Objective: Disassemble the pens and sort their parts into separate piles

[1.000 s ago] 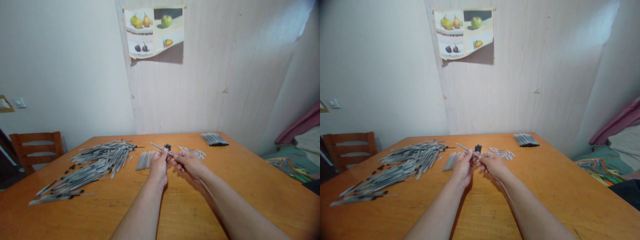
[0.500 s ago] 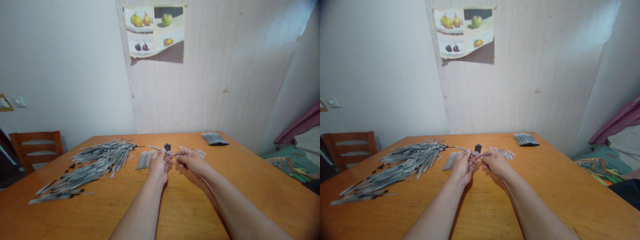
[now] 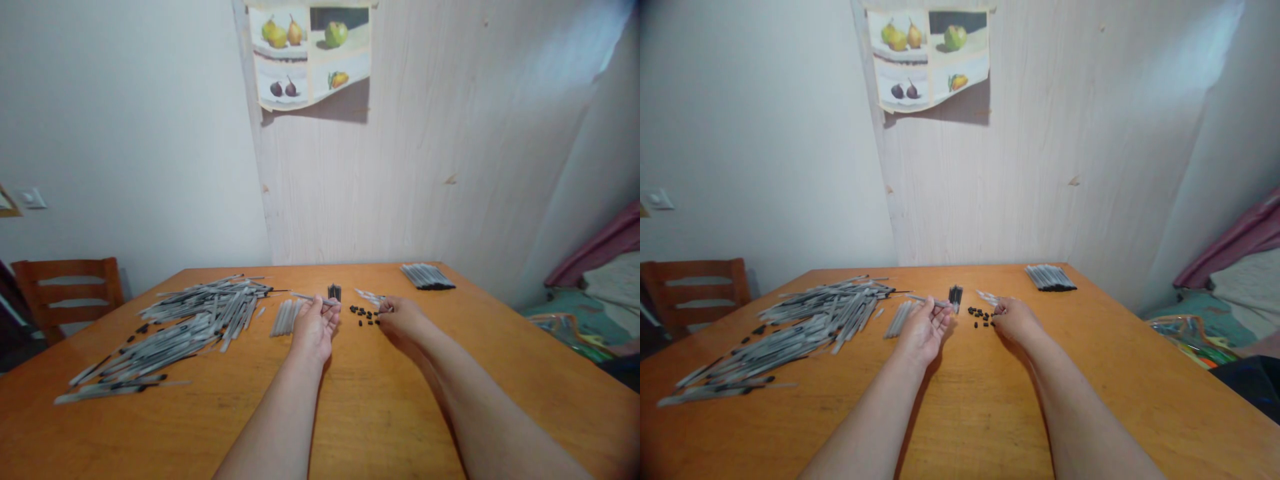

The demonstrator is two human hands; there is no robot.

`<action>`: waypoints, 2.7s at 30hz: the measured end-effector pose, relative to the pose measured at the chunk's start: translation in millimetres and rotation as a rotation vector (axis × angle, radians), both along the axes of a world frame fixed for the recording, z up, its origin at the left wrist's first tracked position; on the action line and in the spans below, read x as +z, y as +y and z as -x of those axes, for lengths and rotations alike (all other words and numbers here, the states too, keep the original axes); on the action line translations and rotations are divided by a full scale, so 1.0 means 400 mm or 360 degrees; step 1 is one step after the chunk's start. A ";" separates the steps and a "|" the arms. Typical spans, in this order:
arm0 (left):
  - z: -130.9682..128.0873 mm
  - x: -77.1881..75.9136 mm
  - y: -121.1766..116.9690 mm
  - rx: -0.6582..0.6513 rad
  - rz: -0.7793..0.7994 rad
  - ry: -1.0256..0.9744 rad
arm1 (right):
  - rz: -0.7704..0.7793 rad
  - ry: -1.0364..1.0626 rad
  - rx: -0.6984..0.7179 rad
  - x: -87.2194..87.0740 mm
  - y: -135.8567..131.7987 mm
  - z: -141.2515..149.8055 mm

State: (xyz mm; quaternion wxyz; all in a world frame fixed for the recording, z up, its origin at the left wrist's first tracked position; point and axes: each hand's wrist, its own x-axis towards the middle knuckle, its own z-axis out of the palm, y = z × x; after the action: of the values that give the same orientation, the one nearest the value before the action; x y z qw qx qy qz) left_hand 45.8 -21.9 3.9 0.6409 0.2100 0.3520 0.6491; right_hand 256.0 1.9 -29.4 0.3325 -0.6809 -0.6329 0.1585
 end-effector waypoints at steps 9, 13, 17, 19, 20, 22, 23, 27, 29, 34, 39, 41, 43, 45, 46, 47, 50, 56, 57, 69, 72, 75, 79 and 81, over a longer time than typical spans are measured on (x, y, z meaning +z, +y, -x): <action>0.003 -0.005 -0.001 -0.0030 -0.0047 0.0009 | 0.0073 -0.0241 0.0247 -0.010 0.002 -0.003; 0.002 -0.002 -0.001 -0.0021 -0.0035 0.0024 | 0.0140 -0.0333 0.0277 -0.007 0.001 0.005; 0.001 0.003 -0.005 -0.0015 -0.0015 0.0038 | 0.0149 -0.0412 0.0296 0.002 -0.002 0.005; 0.000 0.005 -0.006 -0.0012 -0.0009 0.0044 | 0.0161 -0.0424 0.0292 0.008 -0.004 0.006; -0.001 0.006 -0.007 -0.0010 -0.0008 0.0044 | 0.0172 -0.0423 0.0284 0.011 -0.006 0.006; -0.001 0.006 -0.007 -0.0009 -0.0007 0.0042 | 0.0182 -0.0410 0.0276 0.014 -0.009 0.007; -0.001 0.005 -0.007 -0.0009 -0.0007 0.0042 | 0.0178 -0.0403 0.0272 0.014 -0.011 0.008; 0.000 0.002 -0.005 -0.0006 -0.0011 0.0059 | 0.0160 -0.0383 0.0274 0.015 -0.011 0.008; -0.001 0.001 -0.004 -0.0010 -0.0011 0.0080 | 0.0149 -0.0380 0.0263 0.022 -0.011 0.012; -0.005 -0.007 0.000 -0.0042 -0.0027 0.0165 | -0.0075 -0.0294 0.0298 0.060 -0.035 0.056; -0.013 -0.016 0.004 -0.0046 -0.0045 0.0251 | -0.0391 0.0048 0.0486 0.078 -0.069 0.123; -0.015 -0.018 0.005 -0.0032 -0.0058 0.0282 | -0.0413 0.0096 0.0504 0.074 -0.075 0.142; -0.016 -0.019 0.005 -0.0030 -0.0074 0.0319 | -0.0413 0.0103 0.0493 0.067 -0.078 0.155; -0.019 -0.019 0.003 -0.0032 -0.0081 0.0346 | -0.0403 0.0096 0.0491 0.061 -0.077 0.162; -0.019 -0.019 0.002 -0.0035 -0.0080 0.0356 | -0.0396 0.0089 0.0492 0.058 -0.076 0.164; -0.020 -0.018 0.001 -0.0038 -0.0076 0.0364 | -0.0391 0.0083 0.0491 0.055 -0.074 0.164; -0.016 -0.014 0.001 -0.0031 -0.0063 0.0360 | -0.0393 0.0046 0.0456 0.049 -0.067 0.159; 0.029 0.008 0.019 0.0160 0.0004 0.0249 | -0.0425 0.0048 0.0454 0.058 -0.065 0.132; 0.040 0.012 0.024 0.0204 0.0016 0.0225 | -0.0422 0.0054 0.0449 0.062 -0.066 0.127; 0.118 0.017 0.067 0.0673 0.0033 0.0137 | -0.0308 -0.0031 0.0152 0.062 -0.051 0.071; 0.114 0.017 0.071 0.0667 0.0020 0.0137 | -0.0244 -0.0180 -0.0002 0.054 -0.054 0.087; 0.107 0.016 0.073 0.0663 0.0030 0.0123 | -0.0168 -0.0350 -0.0103 0.060 -0.066 0.117; 0.101 0.018 0.070 0.0632 0.0046 0.0110 | -0.0068 -0.0611 -0.0220 0.083 -0.082 0.163; 0.099 0.020 0.068 0.0609 0.0057 0.0101 | -0.0009 -0.0716 -0.0238 0.092 -0.085 0.183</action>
State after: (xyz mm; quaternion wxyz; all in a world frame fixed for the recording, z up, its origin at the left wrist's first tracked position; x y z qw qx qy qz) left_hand 6.4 5.3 11.9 0.4979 0.1482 0.4170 0.7458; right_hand 182.7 -32.0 7.5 0.1960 -0.7432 -0.6393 -0.0241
